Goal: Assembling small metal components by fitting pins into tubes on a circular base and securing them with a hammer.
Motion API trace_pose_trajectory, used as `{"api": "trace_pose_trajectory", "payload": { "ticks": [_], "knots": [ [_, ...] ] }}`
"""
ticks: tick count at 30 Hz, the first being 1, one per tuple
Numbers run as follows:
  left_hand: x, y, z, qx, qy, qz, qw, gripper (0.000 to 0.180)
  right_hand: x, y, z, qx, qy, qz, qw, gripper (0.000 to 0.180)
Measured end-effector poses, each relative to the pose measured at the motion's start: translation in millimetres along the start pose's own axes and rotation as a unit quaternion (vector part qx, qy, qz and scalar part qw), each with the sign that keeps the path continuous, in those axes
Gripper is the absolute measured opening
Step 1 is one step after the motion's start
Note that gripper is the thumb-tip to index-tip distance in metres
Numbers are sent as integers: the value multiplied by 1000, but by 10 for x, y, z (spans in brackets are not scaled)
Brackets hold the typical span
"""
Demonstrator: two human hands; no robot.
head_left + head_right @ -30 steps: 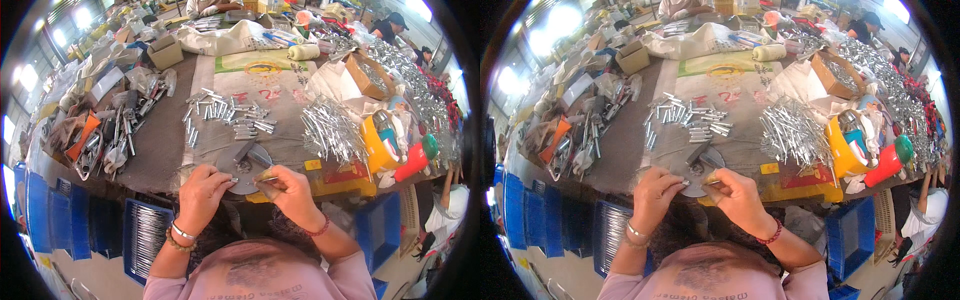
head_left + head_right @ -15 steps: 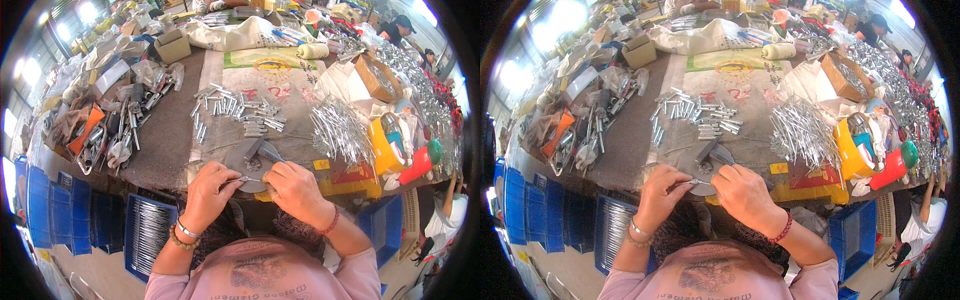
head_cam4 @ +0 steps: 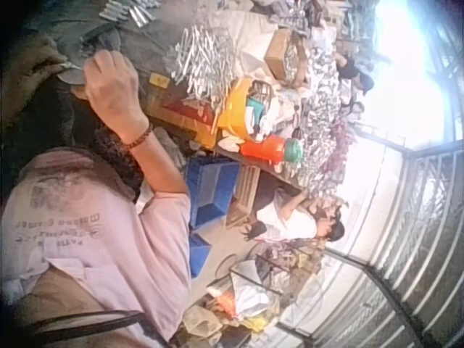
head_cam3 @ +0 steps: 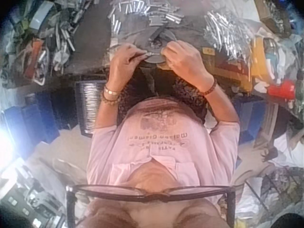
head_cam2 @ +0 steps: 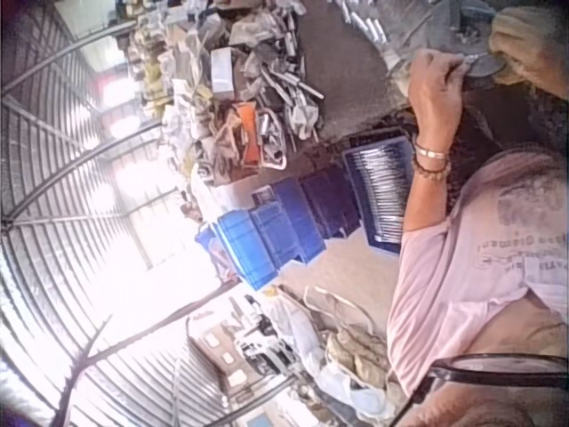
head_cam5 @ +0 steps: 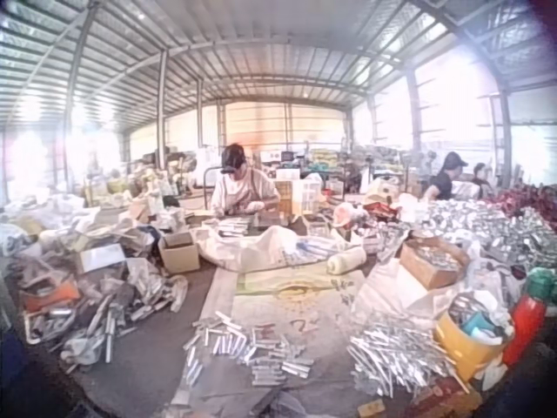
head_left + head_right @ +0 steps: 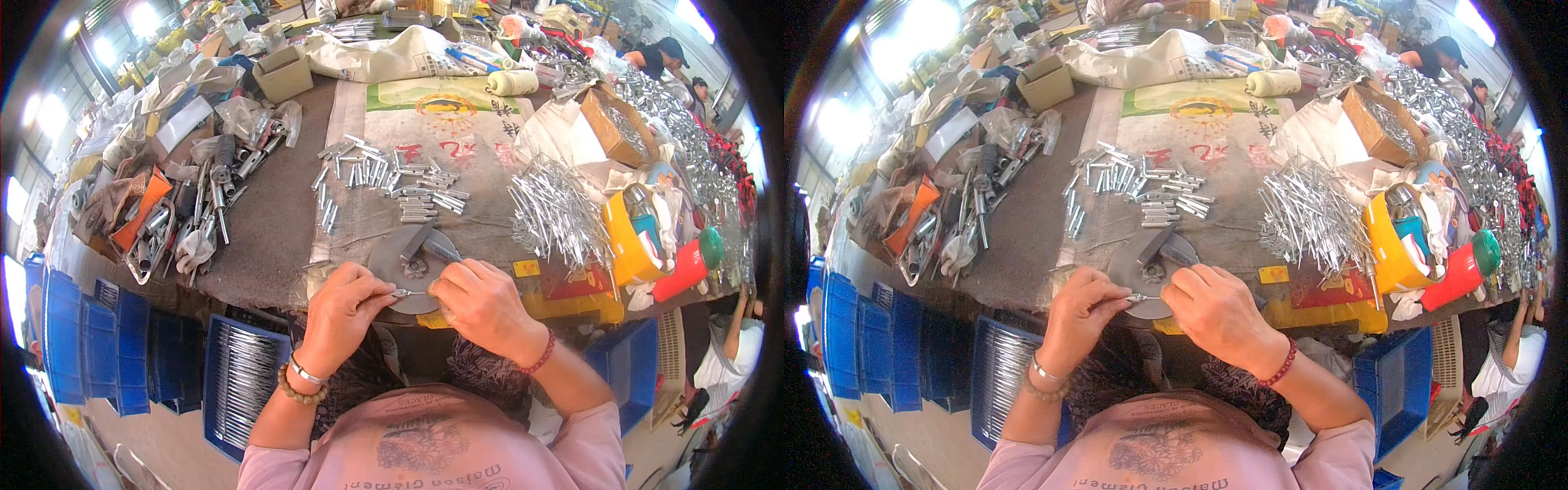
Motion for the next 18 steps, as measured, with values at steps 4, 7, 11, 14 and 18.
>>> {"api": "trace_pose_trajectory", "payload": {
  "ticks": [4,7,11,14,18],
  "knots": [
    [2,-4,-2,-3,-1,-1,1000,22,3,6,3,-2,1,3,1000,13],
    [12,-21,20,8,4,2,1000,22,27,11,23,-4,11,27,1000,11],
    [6,-72,54,17,13,12,1000,21,73,-44,30,-5,28,37,999,10],
    [8,-71,49,11,17,18,1000,20,68,-27,25,-10,38,26,999,10],
    [-5,-101,51,17,18,32,999,18,-136,-97,40,-4,9,3,1000,13]
  ]
}}
Point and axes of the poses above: each hand's wrist, its own z-axis towards the middle knuckle, its own x-axis out of the palm, y = z × x, the point moved 9 cm from there along z, towards the middle knuckle, and after that the axes turned 15 degrees about x, right-handed, at the moved point
